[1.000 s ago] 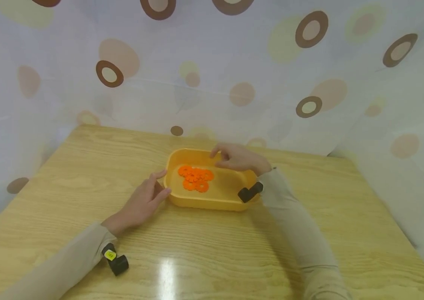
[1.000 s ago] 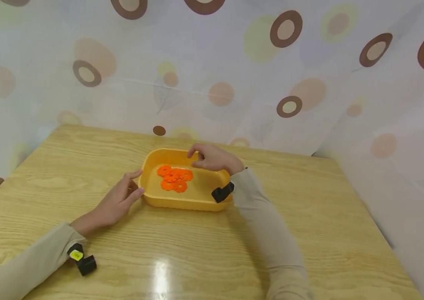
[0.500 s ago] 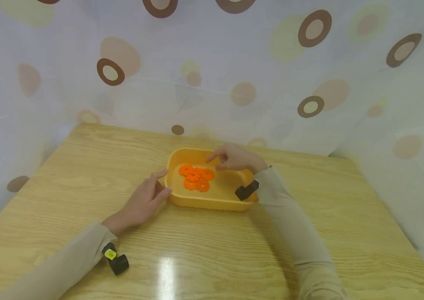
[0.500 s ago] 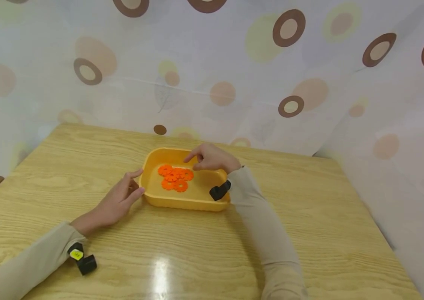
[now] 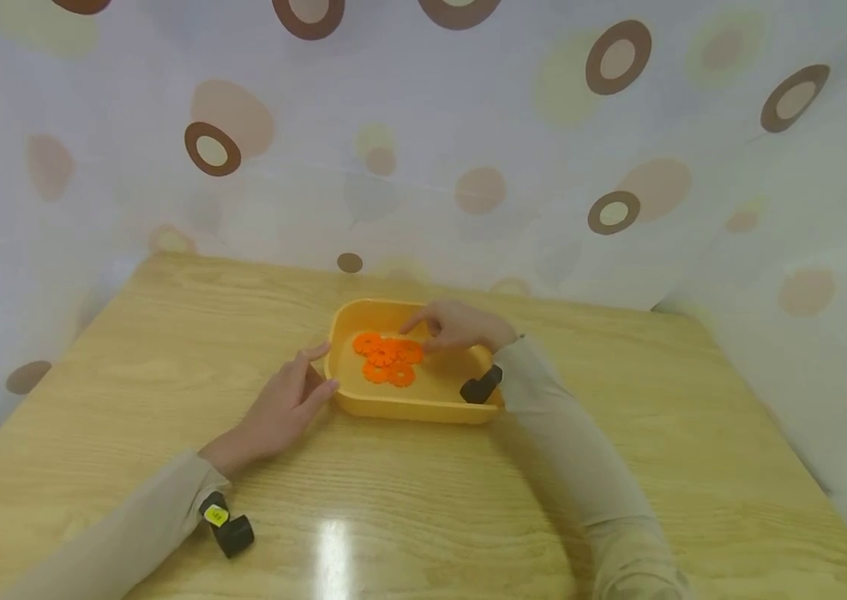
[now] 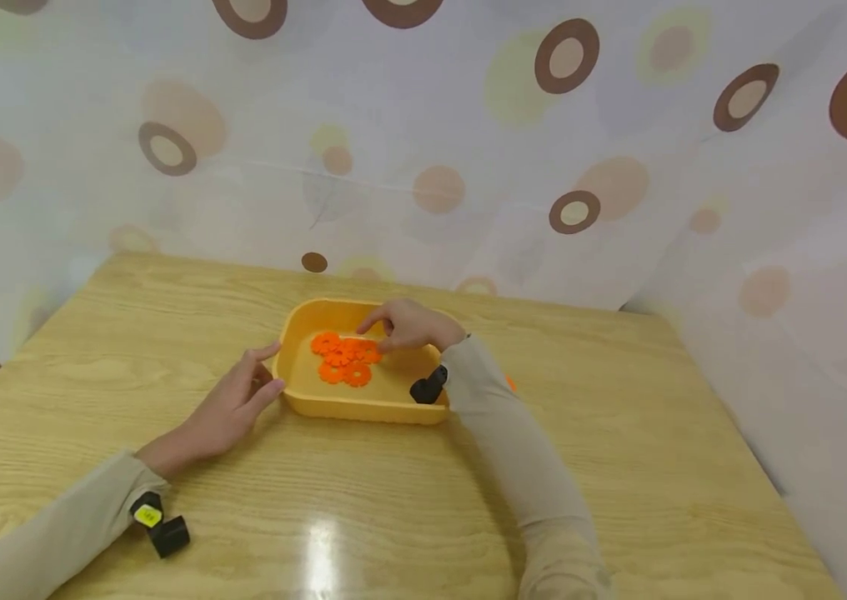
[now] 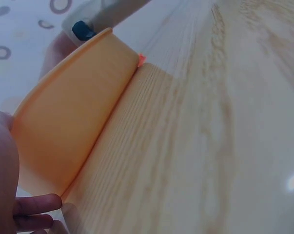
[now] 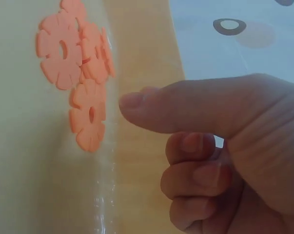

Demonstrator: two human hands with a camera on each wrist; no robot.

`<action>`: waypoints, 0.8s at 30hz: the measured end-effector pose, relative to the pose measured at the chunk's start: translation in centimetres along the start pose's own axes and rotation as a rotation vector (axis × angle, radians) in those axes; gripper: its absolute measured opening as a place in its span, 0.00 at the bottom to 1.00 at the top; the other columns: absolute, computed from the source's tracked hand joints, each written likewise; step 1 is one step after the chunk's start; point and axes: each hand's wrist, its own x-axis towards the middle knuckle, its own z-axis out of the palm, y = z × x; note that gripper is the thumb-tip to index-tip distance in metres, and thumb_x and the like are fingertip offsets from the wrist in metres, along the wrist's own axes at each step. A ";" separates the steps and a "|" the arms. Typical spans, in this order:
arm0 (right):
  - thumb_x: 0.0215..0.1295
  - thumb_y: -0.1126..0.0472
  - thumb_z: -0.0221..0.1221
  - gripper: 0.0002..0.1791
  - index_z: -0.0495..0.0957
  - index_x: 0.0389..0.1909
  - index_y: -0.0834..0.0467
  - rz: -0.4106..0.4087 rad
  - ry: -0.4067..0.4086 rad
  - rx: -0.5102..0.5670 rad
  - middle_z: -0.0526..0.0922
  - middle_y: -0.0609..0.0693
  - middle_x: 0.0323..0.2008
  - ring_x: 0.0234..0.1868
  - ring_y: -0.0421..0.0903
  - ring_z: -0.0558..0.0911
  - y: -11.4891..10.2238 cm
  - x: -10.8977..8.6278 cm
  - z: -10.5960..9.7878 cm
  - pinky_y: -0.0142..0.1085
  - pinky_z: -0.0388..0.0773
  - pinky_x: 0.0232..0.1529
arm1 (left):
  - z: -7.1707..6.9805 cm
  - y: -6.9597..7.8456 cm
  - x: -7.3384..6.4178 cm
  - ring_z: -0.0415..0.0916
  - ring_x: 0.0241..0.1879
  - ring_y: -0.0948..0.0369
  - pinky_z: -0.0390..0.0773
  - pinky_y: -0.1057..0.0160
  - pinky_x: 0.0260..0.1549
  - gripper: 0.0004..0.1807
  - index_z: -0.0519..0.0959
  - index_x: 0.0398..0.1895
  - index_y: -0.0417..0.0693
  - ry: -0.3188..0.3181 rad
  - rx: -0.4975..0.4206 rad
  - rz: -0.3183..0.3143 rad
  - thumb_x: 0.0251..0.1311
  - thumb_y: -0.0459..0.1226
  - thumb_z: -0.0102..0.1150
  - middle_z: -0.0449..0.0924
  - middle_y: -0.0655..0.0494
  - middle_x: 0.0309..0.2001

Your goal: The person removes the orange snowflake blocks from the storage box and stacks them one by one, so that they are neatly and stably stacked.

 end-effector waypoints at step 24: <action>0.54 0.70 0.63 0.24 0.77 0.55 0.65 0.041 -0.061 -0.082 0.80 0.57 0.39 0.25 0.39 0.67 -0.1 0.8 0.7 0.29 0.67 0.31 | -0.2 0.1 -0.1 0.71 0.37 0.59 0.70 0.56 0.42 0.28 0.58 0.69 0.42 -0.015 -0.008 -0.015 0.71 0.43 0.48 0.75 0.52 0.36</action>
